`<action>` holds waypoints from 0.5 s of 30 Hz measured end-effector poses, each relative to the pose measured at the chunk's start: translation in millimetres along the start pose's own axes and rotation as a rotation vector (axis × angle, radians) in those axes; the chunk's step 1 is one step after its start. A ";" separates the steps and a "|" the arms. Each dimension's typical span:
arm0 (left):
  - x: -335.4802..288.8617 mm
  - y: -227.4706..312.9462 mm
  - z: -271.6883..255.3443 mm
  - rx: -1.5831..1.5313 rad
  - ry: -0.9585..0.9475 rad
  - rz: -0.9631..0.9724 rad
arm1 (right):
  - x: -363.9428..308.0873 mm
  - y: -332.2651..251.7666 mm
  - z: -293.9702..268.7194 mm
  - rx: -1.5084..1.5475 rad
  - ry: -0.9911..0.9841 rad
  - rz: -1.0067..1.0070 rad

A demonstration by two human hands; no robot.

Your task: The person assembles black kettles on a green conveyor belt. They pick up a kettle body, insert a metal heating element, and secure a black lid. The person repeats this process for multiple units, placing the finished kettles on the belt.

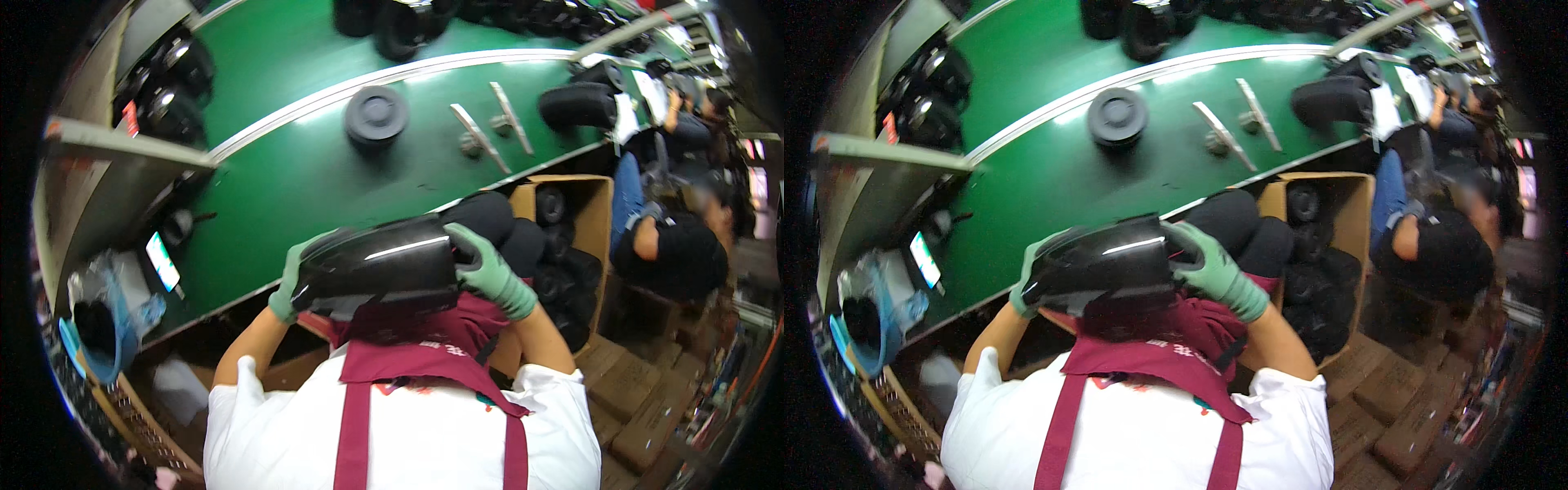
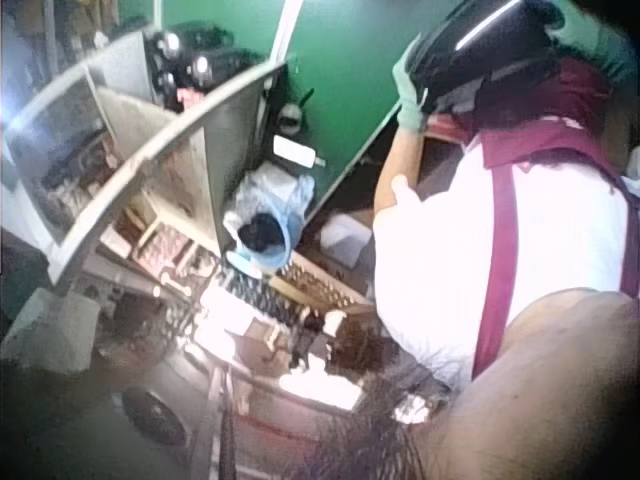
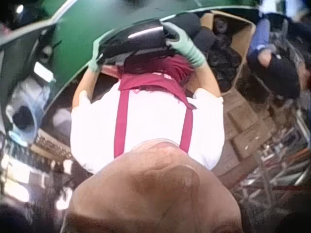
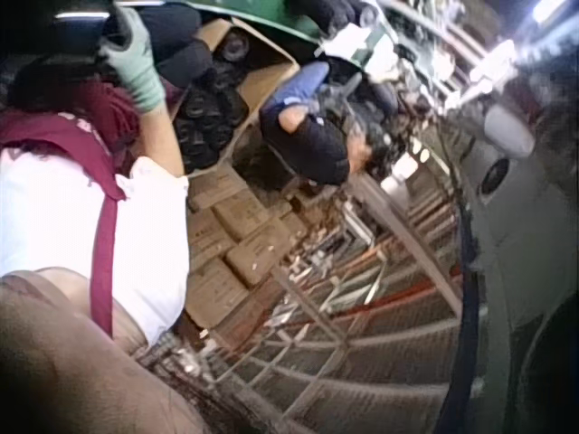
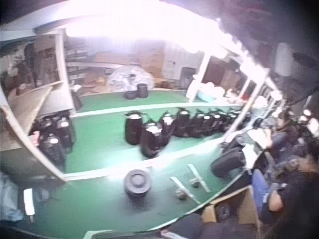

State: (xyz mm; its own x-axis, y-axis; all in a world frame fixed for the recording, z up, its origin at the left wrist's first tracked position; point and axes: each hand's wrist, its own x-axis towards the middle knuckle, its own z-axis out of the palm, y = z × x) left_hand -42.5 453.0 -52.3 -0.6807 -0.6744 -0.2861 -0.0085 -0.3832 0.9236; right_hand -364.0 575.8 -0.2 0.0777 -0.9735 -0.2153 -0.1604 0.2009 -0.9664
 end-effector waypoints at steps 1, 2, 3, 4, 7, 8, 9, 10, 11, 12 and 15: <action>-6.4 -24.0 -8.3 -0.190 0.040 -0.016 | 17.2 2.6 -2.1 -0.001 -0.056 -0.006; -13.7 -55.3 -26.8 -0.288 0.070 -0.065 | 49.5 -41.0 -8.7 -0.047 -0.216 0.449; -14.6 -82.7 -43.0 -0.390 0.071 -0.117 | 69.6 7.6 -17.3 0.322 -0.208 0.061; -19.2 -93.6 -49.6 -0.439 0.120 -0.146 | 105.7 -12.1 -20.1 0.361 -0.110 0.288; -23.4 -78.8 -49.8 -0.418 0.225 -0.210 | 197.3 -25.0 -9.9 -0.810 0.399 -0.284; -15.1 -70.9 -46.6 -0.401 0.221 -0.224 | 225.8 27.2 -2.7 -1.286 0.521 -0.264; -16.9 -69.9 -46.9 -0.410 0.265 -0.218 | 255.4 -2.6 13.0 -1.268 0.234 -0.075; -7.4 -70.7 -46.0 -0.413 0.259 -0.228 | 273.6 3.6 23.7 -1.202 0.156 0.069; -2.9 -71.8 -43.2 -0.413 0.261 -0.235 | 285.2 14.3 25.3 -1.395 0.051 0.050; -8.1 -69.4 -43.4 -0.410 0.285 -0.245 | 292.9 13.1 32.6 -1.445 -0.027 0.006; 1.2 -68.6 -32.9 -0.377 0.241 -0.249 | 281.4 16.9 16.4 -1.205 0.084 0.009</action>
State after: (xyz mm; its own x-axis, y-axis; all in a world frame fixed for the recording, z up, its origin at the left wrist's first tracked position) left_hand -18.7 457.7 -124.4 -0.5032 -0.6430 -0.5774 0.1466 -0.7219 0.6763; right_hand -328.7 307.0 -79.5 0.0146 -0.9857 -0.1680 -0.9788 0.0203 -0.2040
